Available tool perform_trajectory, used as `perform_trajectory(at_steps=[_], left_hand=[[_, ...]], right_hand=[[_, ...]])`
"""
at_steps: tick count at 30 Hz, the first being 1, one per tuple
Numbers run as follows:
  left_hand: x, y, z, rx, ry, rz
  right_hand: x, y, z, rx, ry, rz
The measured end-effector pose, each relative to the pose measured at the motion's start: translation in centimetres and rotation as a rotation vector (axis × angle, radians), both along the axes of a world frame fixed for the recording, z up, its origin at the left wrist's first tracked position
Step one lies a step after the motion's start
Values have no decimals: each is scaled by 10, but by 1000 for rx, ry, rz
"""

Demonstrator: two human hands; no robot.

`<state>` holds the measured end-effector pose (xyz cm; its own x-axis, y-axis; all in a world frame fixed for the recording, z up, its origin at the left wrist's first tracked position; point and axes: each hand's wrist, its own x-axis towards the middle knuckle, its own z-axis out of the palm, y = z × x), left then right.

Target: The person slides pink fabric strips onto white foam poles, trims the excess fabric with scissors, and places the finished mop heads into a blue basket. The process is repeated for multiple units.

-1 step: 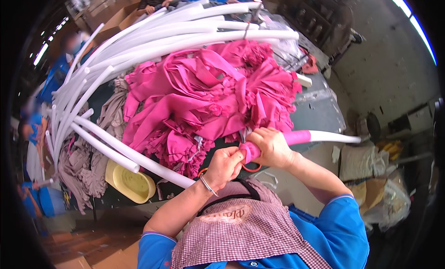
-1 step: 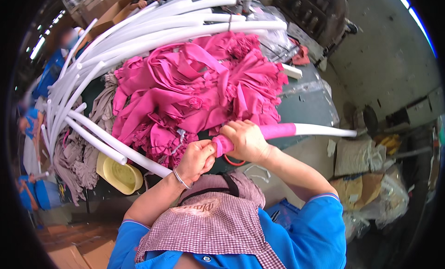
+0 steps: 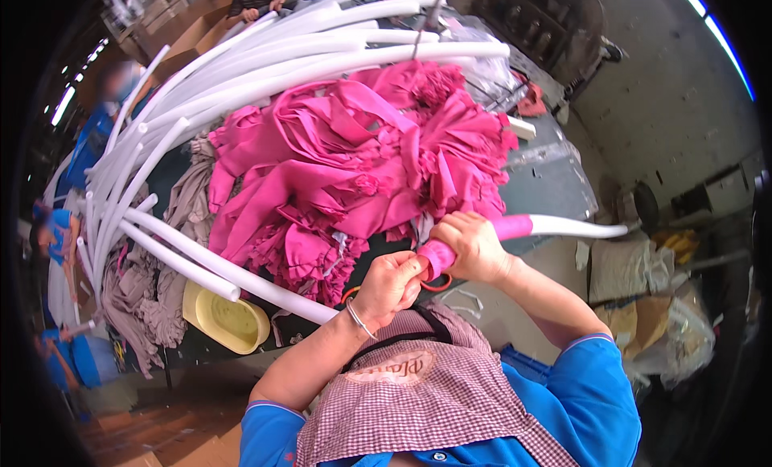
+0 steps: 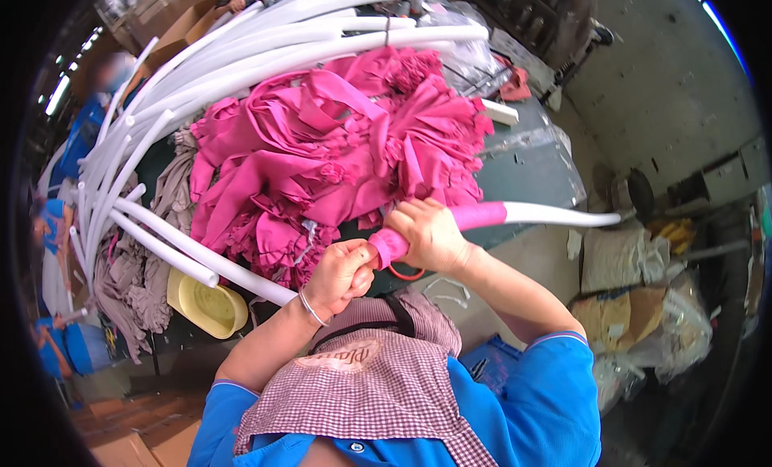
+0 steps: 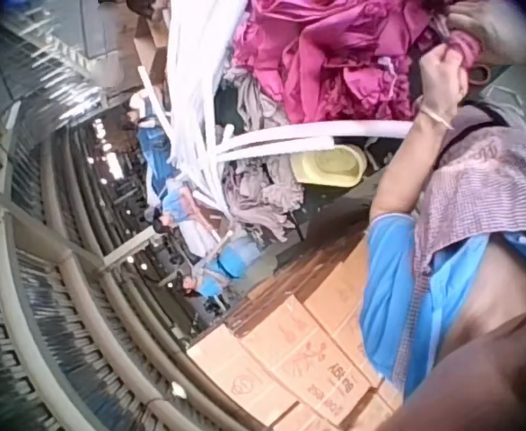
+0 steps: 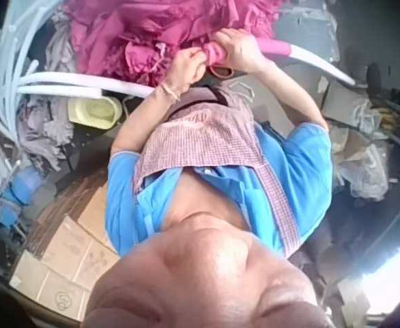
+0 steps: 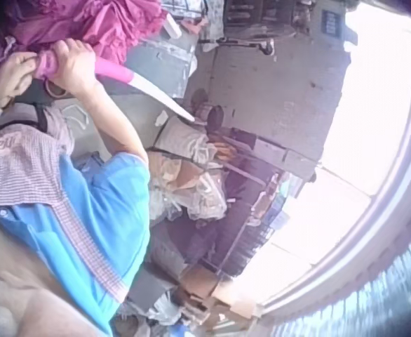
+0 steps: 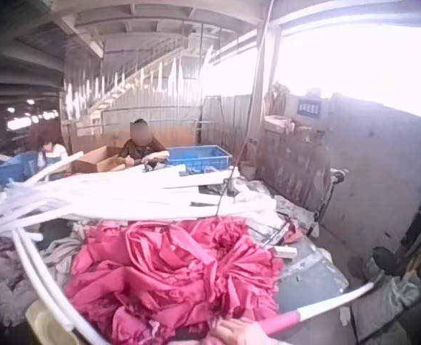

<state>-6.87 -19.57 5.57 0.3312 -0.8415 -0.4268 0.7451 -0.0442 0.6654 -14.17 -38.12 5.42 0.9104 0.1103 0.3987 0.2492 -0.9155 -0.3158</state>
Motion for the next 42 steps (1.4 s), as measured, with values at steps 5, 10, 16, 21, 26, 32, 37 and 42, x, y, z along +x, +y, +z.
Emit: perform_trajectory(at_steps=[5, 10, 16, 21, 26, 32, 37, 42], left_hand=[[-19, 3, 18, -80, 213, -116], [-15, 11, 46, -114, 155, -233], [39, 18, 4, -290, -267, -86], [69, 12, 14, -494, -463, 330], [128, 55, 46, -486, -268, 752], [219, 187, 27, -73, -190, 1102], [204, 193, 53, -169, -267, 1235], [226, 220, 76, 5, -269, 1366]], right_hand=[[-25, -23, 2, -27, -220, -23], [-60, -62, -11, -42, -194, -277], [-39, -49, -13, 207, 171, -371], [34, 21, 18, 593, 807, 72], [71, 65, 32, 1528, 1056, 435], [48, 101, 29, 1102, 1437, 359], [60, 109, 20, 1201, 1359, 435], [69, 133, 42, 852, 1108, 497]])
